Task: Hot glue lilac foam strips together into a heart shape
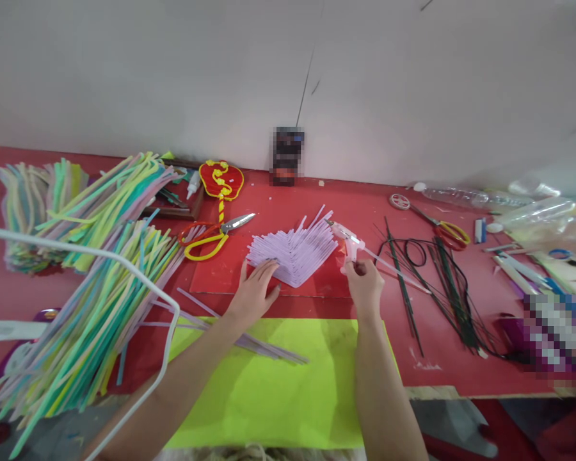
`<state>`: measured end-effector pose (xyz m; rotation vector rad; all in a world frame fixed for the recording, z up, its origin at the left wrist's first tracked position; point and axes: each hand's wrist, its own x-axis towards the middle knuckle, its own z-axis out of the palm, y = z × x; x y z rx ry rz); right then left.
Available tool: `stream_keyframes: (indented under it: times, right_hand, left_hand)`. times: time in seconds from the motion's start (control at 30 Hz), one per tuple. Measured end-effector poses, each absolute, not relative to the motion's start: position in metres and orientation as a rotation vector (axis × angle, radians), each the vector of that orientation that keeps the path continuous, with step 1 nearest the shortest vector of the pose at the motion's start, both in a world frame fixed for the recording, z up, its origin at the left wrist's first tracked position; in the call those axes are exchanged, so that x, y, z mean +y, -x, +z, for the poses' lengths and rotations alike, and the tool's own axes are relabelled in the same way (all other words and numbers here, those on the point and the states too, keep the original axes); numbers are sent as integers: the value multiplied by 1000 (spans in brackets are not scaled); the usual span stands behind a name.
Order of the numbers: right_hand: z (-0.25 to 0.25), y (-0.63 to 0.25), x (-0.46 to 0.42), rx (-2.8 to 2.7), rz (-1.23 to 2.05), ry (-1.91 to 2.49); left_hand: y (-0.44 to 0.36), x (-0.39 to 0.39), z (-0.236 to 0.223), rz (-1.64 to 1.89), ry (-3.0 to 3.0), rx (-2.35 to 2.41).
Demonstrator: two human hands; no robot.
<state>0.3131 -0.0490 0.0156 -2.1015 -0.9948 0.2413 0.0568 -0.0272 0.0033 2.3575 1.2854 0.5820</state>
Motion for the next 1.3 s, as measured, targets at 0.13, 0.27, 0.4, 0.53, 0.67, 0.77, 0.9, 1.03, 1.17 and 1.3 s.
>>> stream_keyframes:
  times: [0.13,0.27,0.4,0.53,0.67,0.77,0.9,1.03,1.17,1.3]
  right_hand:
    - [15,-323,-51,-911,142,2141]
    - [8,-334,-50,-841,97,2201]
    - [-1,-341,-49,-823,118,2266]
    - [-3,-339,-49,-785,133,2254]
    - [4,-333,-50,-847,-26,2142]
    - [9,-319,-51,-1011,-6,2030]
    - [7,-289,-54,-1147,422,1870]
    - [3,-268,-55,-964,761,1583]
    - [5,-271,-55,-649,885,1332]
    - [5,-284,-54,-511,905,1293]
  left_hand:
    - [-57,-27,4,566,-2350,1282]
    - [-57,-28,5,558,-2348,1287]
    - [-57,-28,4,570,-2340,1277]
    - [-57,-28,5,656,-2338,1302]
    - [-51,-25,12,822,-2318,1524]
    - [-44,-23,17,806,-2294,1696]
    - [-42,-24,16,695,-2272,1783]
    - [-45,-26,14,663,-2303,1791]
    - [-46,-27,14,639,-2284,1789]
    - [-45,-26,16,658,-2259,1773]
